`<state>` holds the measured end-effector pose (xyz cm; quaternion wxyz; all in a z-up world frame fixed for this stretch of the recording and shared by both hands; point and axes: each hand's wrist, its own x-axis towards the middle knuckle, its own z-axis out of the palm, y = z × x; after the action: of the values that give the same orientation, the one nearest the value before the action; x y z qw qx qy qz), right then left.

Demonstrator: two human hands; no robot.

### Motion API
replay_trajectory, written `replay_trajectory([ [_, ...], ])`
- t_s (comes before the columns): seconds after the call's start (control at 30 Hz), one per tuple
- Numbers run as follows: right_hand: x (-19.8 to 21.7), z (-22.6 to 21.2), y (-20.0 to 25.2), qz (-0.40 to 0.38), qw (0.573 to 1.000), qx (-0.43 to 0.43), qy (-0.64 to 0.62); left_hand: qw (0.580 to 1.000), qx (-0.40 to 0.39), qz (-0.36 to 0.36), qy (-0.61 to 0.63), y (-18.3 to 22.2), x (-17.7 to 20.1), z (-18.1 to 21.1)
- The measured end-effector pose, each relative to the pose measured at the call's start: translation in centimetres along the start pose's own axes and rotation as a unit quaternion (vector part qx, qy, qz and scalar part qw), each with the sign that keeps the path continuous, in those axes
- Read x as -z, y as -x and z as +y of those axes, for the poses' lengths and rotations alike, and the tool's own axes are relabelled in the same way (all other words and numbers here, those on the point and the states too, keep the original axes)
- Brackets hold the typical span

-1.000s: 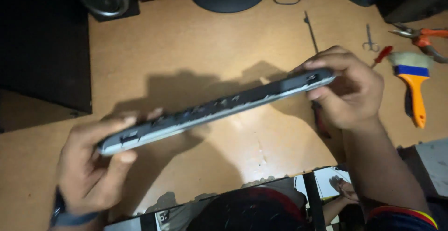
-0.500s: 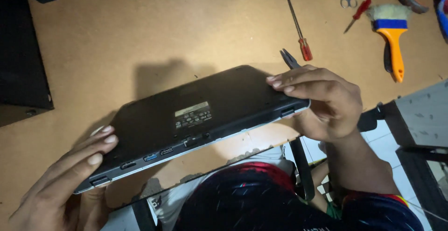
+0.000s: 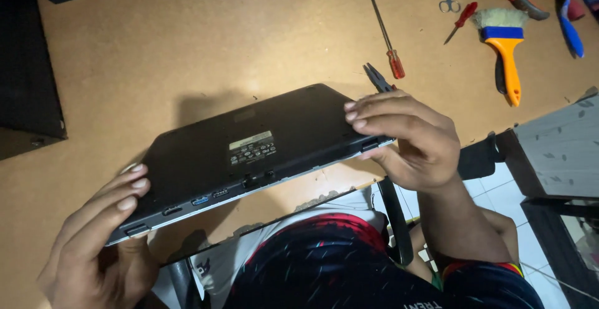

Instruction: Disassembling a laptop to inspect and repair internal components including the motherboard and battery connectors.

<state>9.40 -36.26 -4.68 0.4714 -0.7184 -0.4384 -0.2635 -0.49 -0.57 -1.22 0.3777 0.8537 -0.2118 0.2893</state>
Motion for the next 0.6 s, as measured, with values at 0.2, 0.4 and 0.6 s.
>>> replay_trajectory([
  [0.2, -0.6, -1.2, -0.3, 0.023, 1.000, -0.005, 0.021, 1.000, -0.015, -0.017, 0.014, 0.2, -0.1, -0.2],
  [0.4, -1.2, -1.1, 0.5, 0.037, 0.999, 0.002, 0.016, 0.998, -0.032, -0.044, 0.023, 0.3, 0.3, -0.7],
  [0.6, -1.5, -2.4, 1.3, 0.042, 0.998, -0.029, 0.036, 0.993, -0.032, -0.101, 0.057, 1.6, 0.9, -1.9],
])
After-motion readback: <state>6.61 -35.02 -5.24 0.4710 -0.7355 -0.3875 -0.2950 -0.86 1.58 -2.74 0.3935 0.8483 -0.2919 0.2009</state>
